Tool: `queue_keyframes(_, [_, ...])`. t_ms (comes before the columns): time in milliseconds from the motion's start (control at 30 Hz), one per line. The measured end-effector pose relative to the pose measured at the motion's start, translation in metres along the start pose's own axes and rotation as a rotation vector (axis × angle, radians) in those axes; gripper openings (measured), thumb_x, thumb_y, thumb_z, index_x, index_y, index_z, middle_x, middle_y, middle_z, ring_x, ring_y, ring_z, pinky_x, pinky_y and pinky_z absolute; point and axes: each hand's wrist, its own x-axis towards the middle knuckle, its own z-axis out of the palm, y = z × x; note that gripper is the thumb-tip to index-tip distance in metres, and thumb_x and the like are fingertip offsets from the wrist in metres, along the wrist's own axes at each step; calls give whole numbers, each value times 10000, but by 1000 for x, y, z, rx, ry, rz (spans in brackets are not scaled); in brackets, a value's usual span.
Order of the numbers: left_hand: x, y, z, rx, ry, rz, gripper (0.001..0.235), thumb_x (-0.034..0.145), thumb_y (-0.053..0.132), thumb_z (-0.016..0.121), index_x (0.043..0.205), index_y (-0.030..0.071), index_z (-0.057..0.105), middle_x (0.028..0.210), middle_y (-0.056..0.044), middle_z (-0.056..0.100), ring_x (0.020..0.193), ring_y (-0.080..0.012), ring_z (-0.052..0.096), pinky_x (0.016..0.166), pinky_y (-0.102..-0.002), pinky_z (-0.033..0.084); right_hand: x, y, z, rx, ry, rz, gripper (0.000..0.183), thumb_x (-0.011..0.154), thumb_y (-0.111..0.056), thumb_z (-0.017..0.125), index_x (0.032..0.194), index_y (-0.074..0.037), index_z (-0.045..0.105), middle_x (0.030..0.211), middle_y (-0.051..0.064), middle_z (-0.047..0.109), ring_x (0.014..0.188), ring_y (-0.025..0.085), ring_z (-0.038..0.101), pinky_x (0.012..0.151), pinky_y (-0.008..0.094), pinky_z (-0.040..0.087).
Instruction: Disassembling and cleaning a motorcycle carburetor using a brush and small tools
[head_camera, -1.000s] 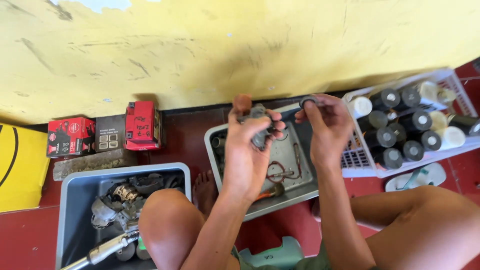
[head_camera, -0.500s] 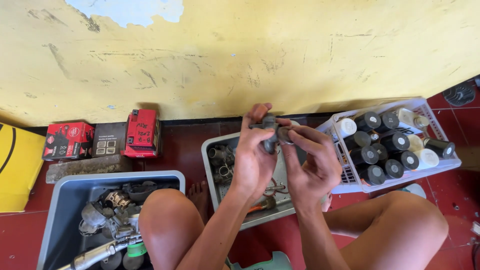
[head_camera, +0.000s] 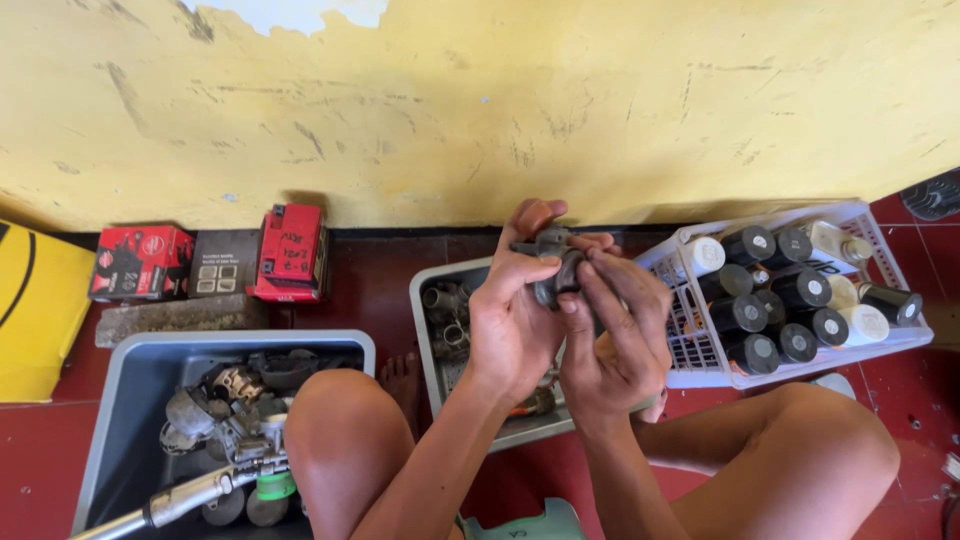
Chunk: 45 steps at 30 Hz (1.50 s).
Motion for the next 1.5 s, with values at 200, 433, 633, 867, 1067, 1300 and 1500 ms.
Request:
queue_keyframes(200, [5, 1, -9, 37, 14, 3, 518, 808, -69, 565, 1320, -18, 509, 1239, -244, 608, 1147, -377, 621, 1077, -535, 509, -1, 4, 2, 18, 18, 30, 192, 914, -20, 778, 1063, 100, 769, 1041, 241, 717, 985, 360, 697, 905, 465, 596])
queue_keyframes(433, [2, 12, 5, 17, 71, -19, 454, 855, -44, 566, 1305, -5, 519, 1164, -231, 607, 1048, -370, 620, 1091, -554, 487, -1, 8, 9, 86, 24, 28, 151, 877, 12, 792, 996, 104, 773, 990, 254, 728, 945, 390, 717, 866, 477, 596])
queue_keyframes(633, [1, 12, -5, 79, 65, 8, 415, 951, 15, 545, 1364, 43, 513, 1095, -220, 610, 1143, -364, 612, 1102, -544, 478, -4, 16, 14, 143, 19, 55, 151, 843, 42, 813, 967, 116, 769, 975, 273, 721, 941, 413, 717, 861, 490, 599])
queue_keyframes(867, [12, 5, -12, 72, 124, -57, 274, 941, 36, 589, 1180, 57, 458, 1006, -202, 515, 1007, -326, 540, 1052, -508, 462, -4, 22, 16, 180, -22, 126, 141, 877, -20, 799, 1005, 39, 796, 1120, 220, 541, 1056, 360, 596, 870, 437, 556])
queue_keyframes(1067, [9, 26, 25, -55, 81, -157, 172, 953, 69, 585, 1085, 14, 491, 968, -140, 426, 893, -237, 453, 956, -450, 471, -20, 57, 7, 650, 43, 451, 251, 1061, -254, 556, 1085, -36, 679, 1132, 157, 500, 1085, 223, 497, 984, 384, 492])
queue_keyframes(1300, [14, 22, 6, -27, 5, -168, 364, 968, 43, 550, 1317, 149, 551, 998, -144, 498, 768, -215, 437, 748, -344, 374, -90, 206, 12, 272, 361, 1204, 127, 1028, -183, 564, 1068, -94, 646, 784, 70, 658, 556, 153, 596, 521, 260, 475])
queue_keyframes(1500, [13, 23, 10, 37, 58, -154, 333, 995, 40, 553, 1314, 129, 580, 1019, -141, 518, 785, -193, 419, 703, -322, 333, -267, 316, 8, -190, -276, 1531, 417, 828, -49, 606, 1236, -122, 649, 1053, 109, 721, 838, 227, 668, 641, 356, 521])
